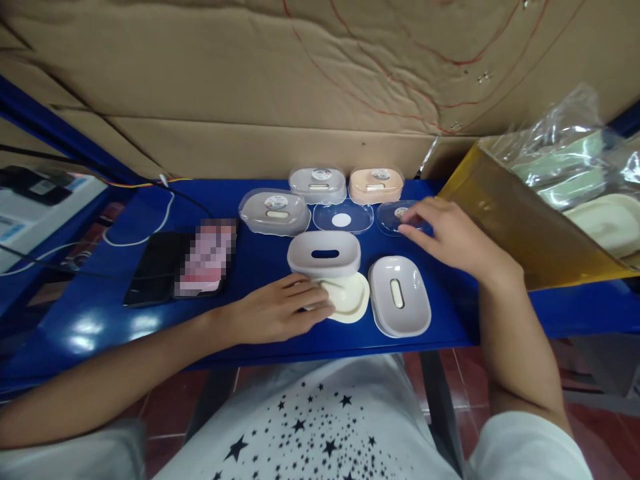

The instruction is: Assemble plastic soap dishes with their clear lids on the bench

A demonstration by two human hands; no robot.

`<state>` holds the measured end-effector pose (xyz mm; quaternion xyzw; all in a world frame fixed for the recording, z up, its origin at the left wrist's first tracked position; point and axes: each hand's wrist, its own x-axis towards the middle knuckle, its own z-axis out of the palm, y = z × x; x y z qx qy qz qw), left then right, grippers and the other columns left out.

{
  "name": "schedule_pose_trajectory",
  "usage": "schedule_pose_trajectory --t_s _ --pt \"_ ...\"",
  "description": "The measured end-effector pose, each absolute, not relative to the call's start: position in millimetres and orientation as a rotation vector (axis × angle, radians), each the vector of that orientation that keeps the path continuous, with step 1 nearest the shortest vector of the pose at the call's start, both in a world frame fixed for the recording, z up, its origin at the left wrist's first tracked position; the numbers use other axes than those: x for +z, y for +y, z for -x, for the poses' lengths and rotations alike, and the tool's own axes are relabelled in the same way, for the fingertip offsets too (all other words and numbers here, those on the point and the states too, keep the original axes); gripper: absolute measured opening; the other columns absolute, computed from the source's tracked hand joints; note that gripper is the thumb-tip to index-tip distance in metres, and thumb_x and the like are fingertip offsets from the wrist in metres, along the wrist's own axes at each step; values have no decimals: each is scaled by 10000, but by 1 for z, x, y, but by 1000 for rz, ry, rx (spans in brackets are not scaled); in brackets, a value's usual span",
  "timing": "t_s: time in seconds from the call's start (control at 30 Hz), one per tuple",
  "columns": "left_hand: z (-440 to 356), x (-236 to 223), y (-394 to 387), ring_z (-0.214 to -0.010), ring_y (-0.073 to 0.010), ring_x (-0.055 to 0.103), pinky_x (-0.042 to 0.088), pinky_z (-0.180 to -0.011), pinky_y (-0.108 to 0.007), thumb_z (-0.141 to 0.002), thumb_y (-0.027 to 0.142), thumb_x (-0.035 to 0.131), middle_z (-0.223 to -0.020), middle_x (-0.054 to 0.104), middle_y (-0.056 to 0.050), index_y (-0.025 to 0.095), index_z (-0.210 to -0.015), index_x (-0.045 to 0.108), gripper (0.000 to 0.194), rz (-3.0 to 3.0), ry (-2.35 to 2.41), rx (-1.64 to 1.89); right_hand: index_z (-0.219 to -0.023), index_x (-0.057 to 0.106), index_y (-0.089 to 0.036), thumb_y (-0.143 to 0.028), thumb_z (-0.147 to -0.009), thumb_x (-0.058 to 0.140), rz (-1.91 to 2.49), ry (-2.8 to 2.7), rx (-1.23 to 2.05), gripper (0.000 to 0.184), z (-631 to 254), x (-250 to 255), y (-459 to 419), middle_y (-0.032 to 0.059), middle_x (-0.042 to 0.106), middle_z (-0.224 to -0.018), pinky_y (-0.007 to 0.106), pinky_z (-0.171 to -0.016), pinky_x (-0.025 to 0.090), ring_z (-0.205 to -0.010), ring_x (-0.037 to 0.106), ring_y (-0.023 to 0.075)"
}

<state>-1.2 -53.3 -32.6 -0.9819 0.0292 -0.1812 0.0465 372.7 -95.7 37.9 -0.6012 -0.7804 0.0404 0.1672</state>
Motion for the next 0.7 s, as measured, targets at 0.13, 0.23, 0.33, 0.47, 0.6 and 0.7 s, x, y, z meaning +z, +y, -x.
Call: schedule_pose_trajectory --t_s 0.13,0.23,0.33,0.47,0.6,0.7 --pt "0 -34 -52 -994 -231 685 501 -937 -378 -999 136 640 -1095 730 -68 182 -1203 686 214 3015 75 -514 -1029 677 -284 -713 -1042 536 1778 -2459 410 452 -334 42 -142 42 769 -874 432 -746 529 -789 728 285" --pt "-2 -33 -52 -936 -213 678 508 -900 -363 -1011 163 646 -1067 730 -64 182 -1168 699 166 3021 79 -557 -1058 678 -235 -764 -996 574 1877 -2606 104 543 -305 27 -161 125 795 -979 515 -853 540 -832 757 336" --pt "-3 -30 -54 -926 -200 676 511 -912 -351 -1015 168 657 -1044 738 -57 181 -1116 714 117 2986 82 -659 -1105 696 -180 -753 -987 584 1914 -2614 -142 595 -293 14 -164 222 795 -1064 561 -874 552 -977 771 416" --pt "0 -22 -53 -1048 -217 678 496 -1013 -375 -1024 155 645 -1142 769 -58 196 -1142 720 146 2905 -8 -775 -1427 610 -186 -398 -1041 583 1791 -2614 -61 441 -313 9 -156 212 706 -1445 592 -967 574 -1259 714 418" --pt "3 -21 -48 -1184 -242 659 453 -1107 -419 -1073 334 651 -1274 754 -86 216 -1216 712 196 2932 -79 -664 -1582 512 -320 -253 -1072 504 1604 -2545 243 514 -342 13 -144 77 659 -1558 557 -1118 551 -1381 661 322" --pt "4 -24 -46 -1258 -276 632 421 -1156 -464 -1082 481 641 -1358 718 -119 211 -1270 701 334 2973 -68 -587 -1657 432 -391 -348 -1104 510 1550 -2473 358 561 -352 21 -135 29 626 -1601 530 -1096 583 -1333 686 313"
